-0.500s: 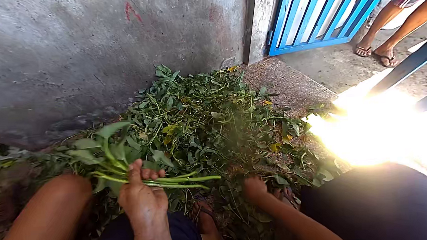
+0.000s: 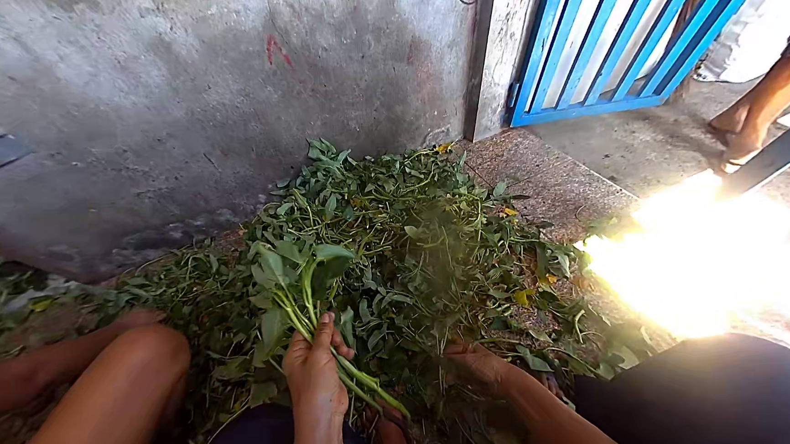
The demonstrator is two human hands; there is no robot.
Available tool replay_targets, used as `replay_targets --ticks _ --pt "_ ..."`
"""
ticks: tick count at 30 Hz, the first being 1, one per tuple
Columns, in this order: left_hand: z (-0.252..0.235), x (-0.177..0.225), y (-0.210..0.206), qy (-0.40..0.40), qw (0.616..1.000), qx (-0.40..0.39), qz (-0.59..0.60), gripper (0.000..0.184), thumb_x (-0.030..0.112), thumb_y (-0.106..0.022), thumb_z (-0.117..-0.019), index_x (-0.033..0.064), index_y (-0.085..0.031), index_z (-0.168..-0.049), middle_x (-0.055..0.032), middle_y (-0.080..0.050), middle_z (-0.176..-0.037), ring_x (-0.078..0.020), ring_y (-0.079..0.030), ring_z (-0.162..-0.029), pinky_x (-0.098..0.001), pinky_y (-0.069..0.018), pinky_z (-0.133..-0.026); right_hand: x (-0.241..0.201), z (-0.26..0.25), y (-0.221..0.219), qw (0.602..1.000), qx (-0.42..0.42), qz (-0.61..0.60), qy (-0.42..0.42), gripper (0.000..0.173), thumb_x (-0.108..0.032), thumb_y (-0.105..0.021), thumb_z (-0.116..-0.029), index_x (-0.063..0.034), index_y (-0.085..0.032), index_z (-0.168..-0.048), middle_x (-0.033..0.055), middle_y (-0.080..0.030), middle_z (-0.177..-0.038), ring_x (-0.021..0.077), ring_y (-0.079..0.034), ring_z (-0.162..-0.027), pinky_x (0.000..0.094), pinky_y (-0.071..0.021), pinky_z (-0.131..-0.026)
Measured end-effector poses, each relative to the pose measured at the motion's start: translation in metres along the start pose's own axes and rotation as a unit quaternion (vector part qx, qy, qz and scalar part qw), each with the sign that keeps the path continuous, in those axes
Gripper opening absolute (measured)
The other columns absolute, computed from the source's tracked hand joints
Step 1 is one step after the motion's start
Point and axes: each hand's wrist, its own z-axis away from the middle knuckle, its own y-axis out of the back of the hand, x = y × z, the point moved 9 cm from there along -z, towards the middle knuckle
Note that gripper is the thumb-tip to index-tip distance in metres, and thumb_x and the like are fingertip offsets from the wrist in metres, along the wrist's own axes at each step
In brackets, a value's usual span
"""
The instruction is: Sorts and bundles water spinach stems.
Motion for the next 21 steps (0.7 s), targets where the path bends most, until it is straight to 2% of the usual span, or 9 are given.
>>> replay_targets --ticks 2,5,7,9,13,15,17,21 --pt "0.001 -0.013 -0.011 0.029 0.999 -0.031 -0.025 0.009 0.006 -0.058 -0.1037 -0.0025 -0.060 -0.102 -0.0071 -0.057 -0.066 -0.0145 -0.055 -0.048 -0.0271 -0.0529 -0.045 -0.029 0.012 -0.001 0.997 -0.032 -0.048 0.057 0.020 -0.003 -0.053 -0.1009 -0.0025 -0.067 -0.115 0.0078 -0.074 -0.102 0.0147 -0.069 -0.078 0.0319 -0.0583 -0.072" --pt "0.007 -0.029 -0.028 0.061 0.994 -0.077 -0.044 0.009 0.005 -0.061 -0.1023 -0.0039 -0.059 -0.102 -0.0084 -0.058 -0.067 -0.0147 -0.056 -0.049 -0.0263 -0.0513 -0.044 -0.067 0.034 -0.013 0.983 -0.106 -0.075 0.130 0.023 -0.011 -0.051 -0.1037 -0.0054 -0.071 -0.113 0.0063 -0.074 -0.104 0.0147 -0.069 -0.083 0.0331 -0.0588 -0.077" --pt "0.016 -0.041 -0.040 0.081 0.988 -0.121 -0.047 0.008 0.002 -0.064 -0.0997 -0.0043 -0.060 -0.103 -0.0096 -0.060 -0.071 -0.0147 -0.056 -0.052 -0.0259 -0.0506 -0.046 -0.086 0.048 -0.023 0.974 -0.132 -0.081 0.164 0.023 -0.010 -0.052 -0.1015 -0.0058 -0.071 -0.113 0.0063 -0.074 -0.105 0.0148 -0.069 -0.086 0.0337 -0.0585 -0.078" --pt "0.025 -0.054 -0.052 0.098 0.979 -0.173 -0.049 0.009 -0.002 -0.067 -0.0954 -0.0043 -0.061 -0.102 -0.0116 -0.063 -0.077 -0.0150 -0.057 -0.055 -0.0263 -0.0507 -0.048 -0.101 0.059 -0.032 0.969 -0.124 -0.088 0.194 0.020 -0.007 -0.057 -0.0973 -0.0049 -0.073 -0.110 0.0070 -0.074 -0.102 0.0143 -0.069 -0.083 0.0333 -0.0588 -0.078" --pt "0.046 -0.073 -0.070 0.146 0.955 -0.250 -0.068 0.014 -0.003 -0.070 -0.0918 -0.0024 -0.061 -0.102 -0.0112 -0.065 -0.081 -0.0154 -0.058 -0.058 -0.0278 -0.0525 -0.052 -0.130 0.083 -0.051 0.966 -0.080 -0.056 0.241 0.012 -0.010 -0.064 -0.0978 -0.0031 -0.073 -0.103 0.0037 -0.073 -0.090 0.0113 -0.068 -0.078 0.0310 -0.0586 -0.077" --pt "0.051 -0.073 -0.074 0.156 0.954 -0.251 -0.057 0.018 -0.006 -0.069 -0.0916 -0.0035 -0.062 -0.108 -0.0119 -0.066 -0.082 -0.0157 -0.060 -0.057 -0.0277 -0.0535 -0.051 -0.141 0.089 -0.058 0.961 -0.066 -0.034 0.266 0.015 -0.012 -0.067 -0.0976 -0.0012 -0.074 -0.106 0.0043 -0.073 -0.090 0.0099 -0.066 -0.076 0.0285 -0.0574 -0.072" --pt "0.050 -0.068 -0.072 0.148 0.960 -0.236 -0.032 0.017 -0.008 -0.069 -0.0903 -0.0049 -0.063 -0.106 -0.0132 -0.068 -0.082 -0.0156 -0.060 -0.057 -0.0277 -0.0535 -0.050 -0.150 0.095 -0.062 0.958 -0.054 -0.002 0.280 0.018 -0.014 -0.069 -0.0978 -0.0010 -0.075 -0.108 0.0041 -0.075 -0.093 0.0075 -0.066 -0.075 0.0252 -0.0558 -0.070" --pt "0.049 -0.057 -0.072 0.130 0.959 -0.254 0.002 0.019 -0.012 -0.062 -0.0876 -0.0043 -0.062 -0.105 -0.0130 -0.069 -0.086 -0.0143 -0.061 -0.059 -0.0267 -0.0539 -0.052 -0.164 0.104 -0.068 0.949 -0.027 0.086 0.301 0.019 -0.017 -0.064 -0.1007 -0.0026 -0.076 -0.104 -0.0014 -0.071 -0.083 0.0025 -0.060 -0.066 0.0218 -0.0514 -0.064"
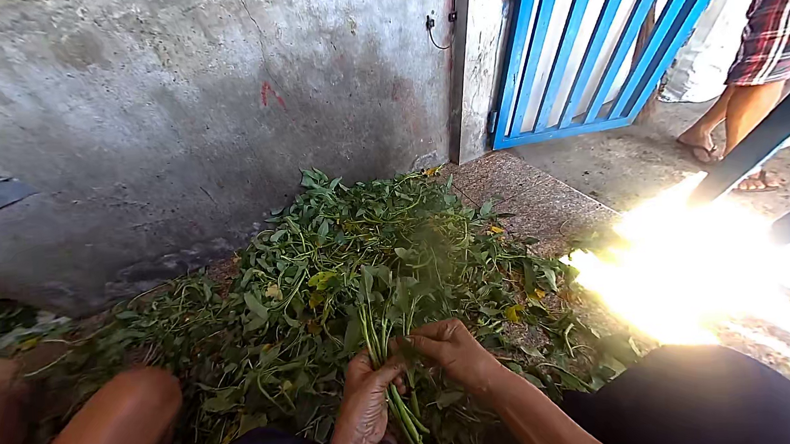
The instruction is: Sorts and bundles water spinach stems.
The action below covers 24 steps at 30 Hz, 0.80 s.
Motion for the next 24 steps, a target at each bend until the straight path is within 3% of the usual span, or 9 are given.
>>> replay_targets --ticks 2,4,6,8,11,14,17,21,24 --pt "-0.001 0.003 0.002 0.000 1.000 0.008 -0.002 0.021 -0.015 -0.061 -0.0841 -0.0044 -0.063 -0.103 -0.0125 -0.069 -0.086 -0.0143 -0.061 -0.060 -0.0267 -0.0540 -0.052 -0.009 0.001 -0.005 0.996 -0.025 0.086 0.030 0.023 -0.017 -0.058 -0.1035 -0.0026 -0.076 -0.109 0.0015 -0.072 -0.092 0.0040 -0.064 -0.077 0.0232 -0.0537 -0.072" --pt "-0.003 0.003 0.004 -0.002 1.000 0.019 -0.017 0.022 -0.018 -0.064 -0.0830 -0.0058 -0.063 -0.102 -0.0131 -0.068 -0.083 -0.0151 -0.061 -0.059 -0.0267 -0.0529 -0.051 -0.015 0.005 -0.013 0.980 -0.072 0.177 0.060 0.032 -0.010 -0.047 -0.1035 -0.0018 -0.072 -0.122 0.0104 -0.071 -0.113 0.0128 -0.067 -0.103 0.0307 -0.0542 -0.094" --pt "-0.005 0.003 0.007 -0.006 0.999 0.029 -0.035 0.020 -0.017 -0.066 -0.0837 -0.0055 -0.063 -0.100 -0.0128 -0.069 -0.081 -0.0152 -0.063 -0.061 -0.0263 -0.0531 -0.051 -0.016 0.010 -0.019 0.970 -0.094 0.210 0.075 0.039 -0.008 -0.044 -0.1008 -0.0036 -0.069 -0.131 0.0149 -0.067 -0.118 0.0188 -0.062 -0.108 0.0342 -0.0512 -0.095" --pt "-0.007 0.004 0.011 -0.002 0.999 0.038 -0.028 0.023 -0.015 -0.071 -0.0831 -0.0078 -0.064 -0.103 -0.0169 -0.072 -0.088 -0.0193 -0.069 -0.070 -0.0295 -0.0571 -0.056 -0.011 0.017 -0.021 0.976 -0.087 0.191 0.059 0.053 -0.010 -0.052 -0.0913 -0.0076 -0.059 -0.143 0.0146 -0.061 -0.126 0.0193 -0.060 -0.109 0.0329 -0.0523 -0.090" --pt "-0.010 0.005 0.015 -0.009 0.998 0.063 0.007 0.024 -0.017 -0.070 -0.0811 -0.0081 -0.064 -0.102 -0.0162 -0.069 -0.083 -0.0167 -0.061 -0.060 -0.0275 -0.0520 -0.051 0.009 0.024 -0.024 0.982 -0.060 0.178 0.017 0.082 -0.020 -0.075 -0.0820 -0.0055 -0.040 -0.154 0.0165 -0.053 -0.139 0.0239 -0.062 -0.118 0.0385 -0.0591 -0.090" --pt "-0.011 0.003 0.014 -0.009 0.997 0.070 0.012 0.021 -0.017 -0.072 -0.0816 -0.0075 -0.064 -0.099 -0.0155 -0.069 -0.082 -0.0152 -0.060 -0.059 -0.0260 -0.0526 -0.052 0.024 0.027 -0.023 0.981 0.021 0.186 0.045 0.061 -0.038 -0.077 -0.0902 -0.0020 -0.058 -0.136 0.0100 -0.068 -0.114 0.0169 -0.069 -0.098 0.0344 -0.0600 -0.086" --pt "-0.011 0.004 0.011 -0.010 0.998 0.062 0.005 0.021 -0.018 -0.072 -0.0789 -0.0084 -0.066 -0.097 -0.0163 -0.067 -0.079 -0.0162 -0.059 -0.058 -0.0267 -0.0514 -0.052 0.024 0.028 -0.023 0.992 0.080 0.071 0.071 0.025 -0.020 -0.059 -0.1010 -0.0007 -0.069 -0.114 0.0043 -0.073 -0.091 0.0110 -0.070 -0.080 0.0301 -0.0597 -0.077" --pt "-0.010 0.008 0.013 -0.010 0.998 0.068 0.012 0.024 -0.019 -0.071 -0.0773 -0.0087 -0.065 -0.098 -0.0183 -0.068 -0.081 -0.0174 -0.059 -0.058 -0.0270 -0.0509 -0.050 0.037 0.028 -0.024 0.982 0.095 -0.160 -0.008 0.019 -0.009 -0.058 -0.1002 0.0028 -0.066 -0.112 0.0108 -0.071 -0.091 0.0178 -0.070 -0.078 0.0321 -0.0602 -0.071" --pt "-0.010 0.006 0.016 0.001 0.996 0.079 0.035 0.019 -0.016 -0.070 -0.0833 -0.0092 -0.067 -0.101 -0.0182 -0.067 -0.080 -0.0173 -0.059 -0.057 -0.0270 -0.0519 -0.051 0.042 0.026 -0.031 0.972 0.073 -0.219 -0.034 0.015 -0.007 -0.061 -0.0993 0.0016 -0.064 -0.111 0.0130 -0.070 -0.093 0.0195 -0.069 -0.076 0.0326 -0.0590 -0.064"
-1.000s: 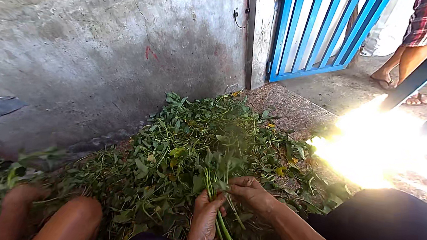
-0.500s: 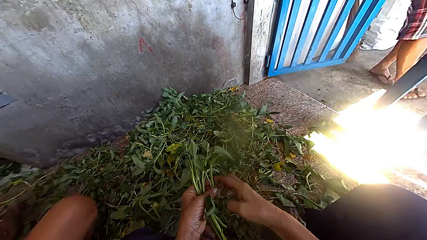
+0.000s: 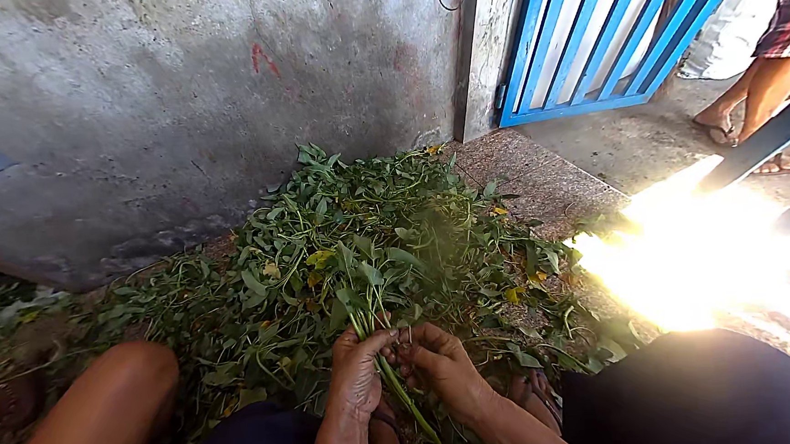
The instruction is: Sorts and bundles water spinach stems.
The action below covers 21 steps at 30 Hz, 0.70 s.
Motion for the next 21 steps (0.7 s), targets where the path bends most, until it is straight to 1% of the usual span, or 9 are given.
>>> replay_targets --ticks 2,5,8,9,11,12,14,16,21 --pt "0.000 0.002 0.004 -0.001 1.000 0.014 0.014 0.009 -0.011 -0.068 -0.0899 -0.0086 -0.066 -0.098 -0.0179 -0.067 -0.078 -0.0160 -0.058 -0.055 -0.0259 -0.0520 -0.050 -0.002 0.000 -0.004 0.999 -0.007 0.019 0.038 0.014 -0.007 -0.062 -0.0991 0.0020 -0.064 -0.109 0.0121 -0.071 -0.093 0.0191 -0.070 -0.077 0.0327 -0.0600 -0.065" --pt "0.000 0.012 0.016 -0.038 0.996 0.073 0.028 0.006 -0.010 -0.066 -0.0917 -0.0074 -0.064 -0.096 -0.0172 -0.067 -0.077 -0.0155 -0.057 -0.052 -0.0254 -0.0512 -0.048 -0.017 0.007 -0.012 0.965 -0.003 0.169 0.202 0.013 -0.008 -0.063 -0.0990 0.0014 -0.070 -0.104 0.0078 -0.070 -0.097 0.0136 -0.069 -0.086 0.0292 -0.0602 -0.077" --pt "-0.001 0.036 0.041 -0.095 0.984 0.147 0.041 0.006 -0.004 -0.066 -0.0943 -0.0032 -0.064 -0.100 -0.0119 -0.066 -0.075 -0.0137 -0.057 -0.051 -0.0251 -0.0517 -0.047 -0.014 0.018 -0.024 0.839 -0.042 0.451 0.301 0.015 -0.008 -0.061 -0.0946 -0.0032 -0.074 -0.100 0.0109 -0.071 -0.102 0.0218 -0.069 -0.100 0.0375 -0.0596 -0.087" --pt "0.000 0.046 0.051 -0.120 0.977 0.172 0.046 0.007 -0.004 -0.066 -0.0947 -0.0014 -0.063 -0.100 -0.0098 -0.066 -0.074 -0.0126 -0.058 -0.050 -0.0244 -0.0522 -0.046 0.000 0.019 -0.025 0.787 -0.084 0.555 0.256 0.014 -0.009 -0.062 -0.0934 -0.0030 -0.073 -0.098 0.0147 -0.071 -0.101 0.0289 -0.070 -0.099 0.0440 -0.0600 -0.085" --pt "0.005 0.064 0.068 -0.165 0.963 0.209 0.047 0.007 -0.003 -0.066 -0.0952 -0.0006 -0.063 -0.100 -0.0079 -0.066 -0.074 -0.0122 -0.059 -0.051 -0.0244 -0.0538 -0.047 0.051 0.015 -0.002 0.690 -0.218 0.690 -0.022 0.022 -0.016 -0.061 -0.0987 0.0010 -0.070 -0.108 0.0244 -0.069 -0.113 0.0426 -0.066 -0.110 0.0611 -0.0535 -0.091" --pt "0.009 0.070 0.074 -0.179 0.957 0.223 0.043 0.007 -0.003 -0.065 -0.0958 0.0000 -0.062 -0.101 -0.0075 -0.066 -0.074 -0.0123 -0.060 -0.052 -0.0244 -0.0542 -0.047 0.076 0.015 0.020 0.637 -0.253 0.709 -0.167 0.028 -0.018 -0.066 -0.0969 0.0034 -0.068 -0.114 0.0289 -0.066 -0.121 0.0479 -0.062 -0.116 0.0682 -0.0496 -0.094" --pt "0.014 0.077 0.081 -0.183 0.951 0.246 0.033 0.006 -0.001 -0.064 -0.0971 0.0008 -0.061 -0.102 -0.0075 -0.065 -0.075 -0.0122 -0.061 -0.053 -0.0239 -0.0543 -0.047 0.101 0.011 0.057 0.563 -0.235 0.722 -0.326 0.043 -0.019 -0.074 -0.0917 0.0079 -0.064 -0.123 0.0346 -0.058 -0.133 0.0531 -0.056 -0.124 0.0730 -0.0461 -0.095" --pt "0.016 0.077 0.081 -0.166 0.954 0.249 0.027 0.006 0.001 -0.064 -0.0982 0.0013 -0.061 -0.103 -0.0075 -0.066 -0.076 -0.0123 -0.062 -0.054 -0.0240 -0.0550 -0.047 0.105 -0.011 0.080 0.560 -0.176 0.730 -0.349 0.043 -0.015 -0.069 -0.0944 0.0098 -0.060 -0.127 0.0351 -0.053 -0.139 0.0533 -0.055 -0.126 0.0719 -0.0471 -0.096" --pt "0.013 0.073 0.072 -0.138 0.965 0.219 0.040 0.011 0.002 -0.058 -0.1018 -0.0002 -0.058 -0.112 -0.0099 -0.066 -0.079 -0.0151 -0.064 -0.059 -0.0267 -0.0577 -0.051 0.123 -0.091 0.119 0.635 -0.060 0.713 -0.290 0.042 -0.020 -0.046 -0.1058 0.0006 -0.054 -0.141 0.0280 -0.056 -0.142 0.0453 -0.057 -0.129 0.0641 -0.0486 -0.102"
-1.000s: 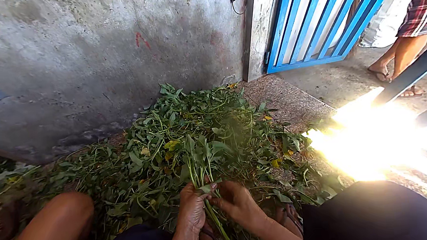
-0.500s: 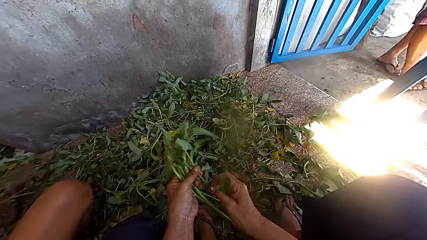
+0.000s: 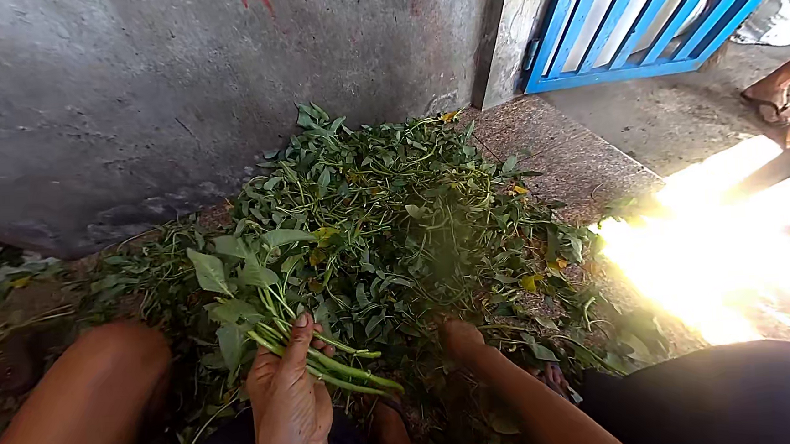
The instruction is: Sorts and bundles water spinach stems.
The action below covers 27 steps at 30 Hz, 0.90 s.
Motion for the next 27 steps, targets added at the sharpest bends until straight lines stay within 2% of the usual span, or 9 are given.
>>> replay_targets --ticks 5,9,12,14,16,19,20,24,27 --pt "0.005 -0.004 -0.009 0.022 0.999 -0.040 0.027 0.013 0.001 -0.048 -0.1060 -0.0037 -0.055 -0.116 -0.0172 -0.071 -0.088 -0.0240 -0.073 -0.073 -0.0358 -0.0635 -0.061 0.008 -0.056 -0.017 0.995 0.028 -0.091 -0.018 0.039 -0.028 -0.047 -0.1065 -0.0059 -0.064 -0.133 0.0213 -0.063 -0.136 0.0383 -0.059 -0.129 0.0581 -0.0472 -0.106" --pt "0.006 -0.005 -0.012 0.051 0.997 -0.047 0.038 0.015 0.002 -0.046 -0.1076 -0.0051 -0.052 -0.119 -0.0229 -0.074 -0.092 -0.0313 -0.076 -0.079 -0.0416 -0.0651 -0.063 0.003 -0.068 -0.055 0.997 -0.039 -0.050 -0.037 0.050 -0.036 -0.060 -0.0992 -0.0074 -0.059 -0.139 0.0231 -0.059 -0.142 0.0430 -0.056 -0.132 0.0667 -0.0449 -0.105" --pt "0.007 -0.005 -0.015 0.048 0.997 -0.041 0.048 0.011 0.000 -0.045 -0.1071 -0.0045 -0.051 -0.116 -0.0204 -0.073 -0.081 -0.0299 -0.075 -0.067 -0.0412 -0.0649 -0.058 -0.008 -0.055 -0.058 0.999 -0.046 0.006 -0.001 0.055 -0.042 -0.062 -0.0966 -0.0065 -0.060 -0.138 0.0242 -0.056 -0.144 0.0449 -0.051 -0.136 0.0695 -0.0403 -0.107" --pt "0.008 -0.004 -0.016 0.040 0.998 -0.021 0.054 0.008 0.000 -0.046 -0.1065 -0.0039 -0.051 -0.113 -0.0149 -0.068 -0.073 -0.0249 -0.071 -0.058 -0.0391 -0.0639 -0.054 -0.017 -0.038 -0.036 0.997 0.055 -0.012 0.051 0.051 -0.039 -0.058 -0.0990 -0.0075 -0.060 -0.139 0.0231 -0.055 -0.145 0.0417 -0.050 -0.138 0.0622 -0.0380 -0.112" --pt "0.007 -0.003 -0.016 0.021 0.997 0.000 0.068 0.006 -0.001 -0.047 -0.1059 -0.0029 -0.051 -0.110 -0.0110 -0.064 -0.071 -0.0205 -0.067 -0.055 -0.0369 -0.0629 -0.052 -0.017 -0.019 -0.010 0.979 0.174 -0.073 0.076 0.043 -0.030 -0.056 -0.0988 -0.0061 -0.061 -0.135 0.0210 -0.060 -0.138 0.0377 -0.062 -0.123 0.0541 -0.0510 -0.101" --pt "0.004 -0.007 -0.012 0.007 0.997 0.033 0.075 0.004 0.000 -0.051 -0.1049 -0.0021 -0.054 -0.107 -0.0092 -0.062 -0.070 -0.0175 -0.064 -0.054 -0.0328 -0.0614 -0.052 0.016 -0.019 -0.013 0.969 0.123 -0.212 -0.028 0.052 -0.023 -0.059 -0.0994 -0.0083 -0.045 -0.148 0.0186 -0.066 -0.130 0.0367 -0.068 -0.115 0.0560 -0.0539 -0.097" --pt "0.003 -0.008 -0.012 0.008 0.997 0.041 0.070 0.005 0.001 -0.053 -0.1045 -0.0024 -0.055 -0.106 -0.0088 -0.062 -0.070 -0.0169 -0.064 -0.054 -0.0319 -0.0608 -0.052 0.023 -0.019 -0.011 0.958 0.106 -0.260 -0.056 0.049 -0.022 -0.061 -0.0992 -0.0071 -0.051 -0.144 0.0205 -0.066 -0.129 0.0376 -0.066 -0.118 0.0571 -0.0510 -0.101" --pt "0.005 -0.012 -0.017 0.029 0.997 0.021 0.065 0.009 0.003 -0.052 -0.1051 -0.0025 -0.059 -0.106 -0.0075 -0.062 -0.071 -0.0156 -0.063 -0.055 -0.0294 -0.0601 -0.054 0.005 0.017 0.027 0.867 0.240 -0.428 0.080 0.025 -0.016 -0.066 -0.0934 -0.0009 -0.070 -0.113 0.0152 -0.069 -0.101 0.0257 -0.067 -0.089 0.0454 -0.0555 -0.084" --pt "0.006 -0.016 -0.020 0.040 0.997 0.017 0.071 0.006 0.003 -0.054 -0.1045 -0.0014 -0.057 -0.106 -0.0077 -0.061 -0.072 -0.0147 -0.062 -0.055 -0.0288 -0.0594 -0.053 -0.013 0.025 0.030 0.853 0.150 -0.488 0.114 0.027 -0.015 -0.060 -0.0993 0.0024 -0.061 -0.120 0.0131 -0.065 -0.096 0.0198 -0.064 -0.075 0.0390 -0.0556 -0.069"
